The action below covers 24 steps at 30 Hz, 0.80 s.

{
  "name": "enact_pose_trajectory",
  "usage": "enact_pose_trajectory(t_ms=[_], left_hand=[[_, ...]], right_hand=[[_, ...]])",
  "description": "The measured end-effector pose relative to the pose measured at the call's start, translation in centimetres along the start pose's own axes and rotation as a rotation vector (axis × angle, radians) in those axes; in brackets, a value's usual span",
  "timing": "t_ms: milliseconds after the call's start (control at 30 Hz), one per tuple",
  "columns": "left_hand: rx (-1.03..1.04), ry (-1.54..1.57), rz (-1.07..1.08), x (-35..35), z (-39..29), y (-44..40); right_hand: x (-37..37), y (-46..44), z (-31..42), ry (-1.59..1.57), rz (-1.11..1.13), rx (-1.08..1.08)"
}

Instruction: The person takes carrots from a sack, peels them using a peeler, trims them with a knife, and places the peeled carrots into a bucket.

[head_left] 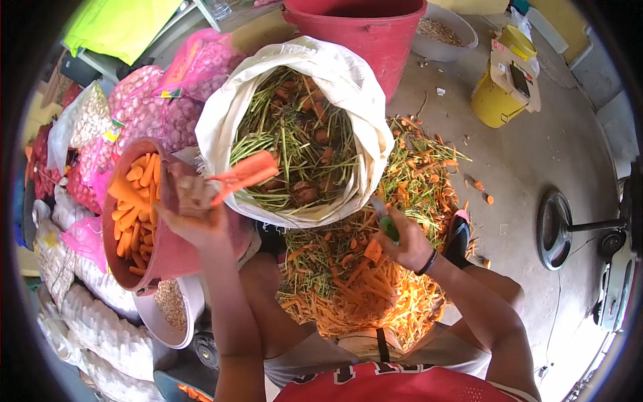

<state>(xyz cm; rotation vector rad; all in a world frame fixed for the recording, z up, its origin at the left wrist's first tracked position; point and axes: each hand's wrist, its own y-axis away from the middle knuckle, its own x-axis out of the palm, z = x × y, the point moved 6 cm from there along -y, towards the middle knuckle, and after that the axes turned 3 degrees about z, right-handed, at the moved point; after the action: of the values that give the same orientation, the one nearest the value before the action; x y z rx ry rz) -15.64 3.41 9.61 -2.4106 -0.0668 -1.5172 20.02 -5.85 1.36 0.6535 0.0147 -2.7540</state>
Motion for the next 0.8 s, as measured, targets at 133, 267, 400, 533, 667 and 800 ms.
enact_pose_trajectory(t_ms=[133,267,400,533,667,800], left_hand=[[-0.179,-0.318,0.035,3.7,7.6,3.2],[-0.372,-0.12,0.353,7.0,14.8,5.9],[-0.601,-0.665,0.3,6.3,17.0,4.7],[-0.411,-1.679,0.288,0.4,17.8,-1.2],[-0.26,-2.183,0.266,-4.6,20.6,-3.9],[-0.166,-2.326,0.204,-4.9,22.9,-4.8]], right_hand=[[0.1,-2.2,-0.6,-0.157,0.0,-0.152],[3.0,-2.6,1.1,-0.994,0.081,0.238],[-0.7,-3.0,-2.5,-0.716,-0.161,0.233],[-7.1,-3.5,-1.9,-0.165,-0.415,0.087],[-8.8,-2.8,-1.4,0.013,-0.404,0.079],[-8.8,-1.9,-0.1,0.185,-0.317,-0.084]])
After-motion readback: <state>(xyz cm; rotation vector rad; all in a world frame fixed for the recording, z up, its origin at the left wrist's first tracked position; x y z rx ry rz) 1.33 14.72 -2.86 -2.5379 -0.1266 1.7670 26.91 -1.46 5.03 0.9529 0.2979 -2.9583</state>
